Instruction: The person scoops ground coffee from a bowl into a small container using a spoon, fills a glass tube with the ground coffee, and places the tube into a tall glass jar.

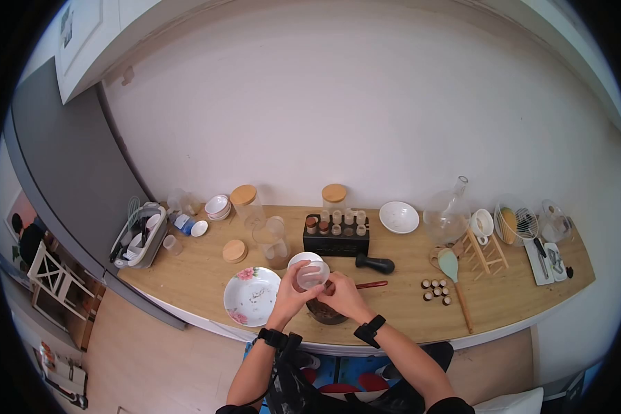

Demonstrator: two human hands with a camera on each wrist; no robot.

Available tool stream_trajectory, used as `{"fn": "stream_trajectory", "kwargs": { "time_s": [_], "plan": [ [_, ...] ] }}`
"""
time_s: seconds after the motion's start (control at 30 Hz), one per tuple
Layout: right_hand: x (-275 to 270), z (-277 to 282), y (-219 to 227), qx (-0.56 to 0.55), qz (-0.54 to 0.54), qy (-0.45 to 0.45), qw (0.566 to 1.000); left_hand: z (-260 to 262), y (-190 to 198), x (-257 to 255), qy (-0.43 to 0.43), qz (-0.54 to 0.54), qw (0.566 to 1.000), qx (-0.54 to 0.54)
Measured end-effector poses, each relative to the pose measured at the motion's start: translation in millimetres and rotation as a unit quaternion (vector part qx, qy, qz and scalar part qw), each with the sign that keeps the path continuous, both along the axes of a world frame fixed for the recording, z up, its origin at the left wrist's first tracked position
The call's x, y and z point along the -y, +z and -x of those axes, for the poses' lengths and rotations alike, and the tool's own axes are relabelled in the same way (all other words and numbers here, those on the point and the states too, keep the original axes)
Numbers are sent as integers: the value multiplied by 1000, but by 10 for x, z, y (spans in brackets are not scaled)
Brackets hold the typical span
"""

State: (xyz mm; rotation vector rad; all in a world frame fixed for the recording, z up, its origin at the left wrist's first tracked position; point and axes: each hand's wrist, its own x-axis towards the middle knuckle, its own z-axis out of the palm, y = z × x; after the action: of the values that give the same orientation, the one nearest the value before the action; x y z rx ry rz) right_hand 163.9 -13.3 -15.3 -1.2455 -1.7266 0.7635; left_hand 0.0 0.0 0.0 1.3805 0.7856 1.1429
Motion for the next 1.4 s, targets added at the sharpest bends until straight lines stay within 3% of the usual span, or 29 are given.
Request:
{"fn": "stream_trajectory", "kwargs": {
  "time_s": [0.3, 0.6, 0.67, 0.8, 0.87, 0.9, 0.97, 1.0, 1.07, 1.1, 1.17, 1.3, 1.4],
  "plan": [
    [88, 11, 22, -13, 0, -11, 1000, -21, -26, 21, -18, -81, 995, -59],
    [203, -63, -100, -47, 15, -14, 999, -35, -37, 67, -1, -92, 992, -86],
    [271, -161, -133, -114, 2, -61, 992, -29, -18, 75, 5, -97, 991, -93],
    [447, -483, 115, -115, -54, -146, 981, -18, -5, 77, 23, -99, 988, -114],
    [486, -680, 201, 18, -116, -275, 954, -13, -1, 81, 27, -98, 988, -112],
    [480, -771, 148, 21, -115, -275, 954, -15, 4, 89, 29, -100, 988, -114],
    [411, -900, -57, 176, -119, -303, 929, -16, 43, 110, 30, -99, 988, -118],
    [393, -913, -136, 177, -120, -304, 928, -19, 59, 113, 32, -99, 987, -126],
    [376, -897, -253, 28, 40, -215, 975, -22, 61, 119, 26, -88, 988, -121],
    [364, -888, -308, 28, 38, -214, 976, -13, 63, 120, 21, -76, 990, -116],
    [343, -844, -357, -173, 76, -128, 974, -12, 46, 106, 26, -80, 990, -110],
    [304, -789, -259, -174, 42, -79, 981, -8, 8, 88, 27, -94, 990, -106],
    [285, -746, -49, -166, 79, -42, 982, -18, -28, 65, 27, -103, 989, -98]
  ]
}}
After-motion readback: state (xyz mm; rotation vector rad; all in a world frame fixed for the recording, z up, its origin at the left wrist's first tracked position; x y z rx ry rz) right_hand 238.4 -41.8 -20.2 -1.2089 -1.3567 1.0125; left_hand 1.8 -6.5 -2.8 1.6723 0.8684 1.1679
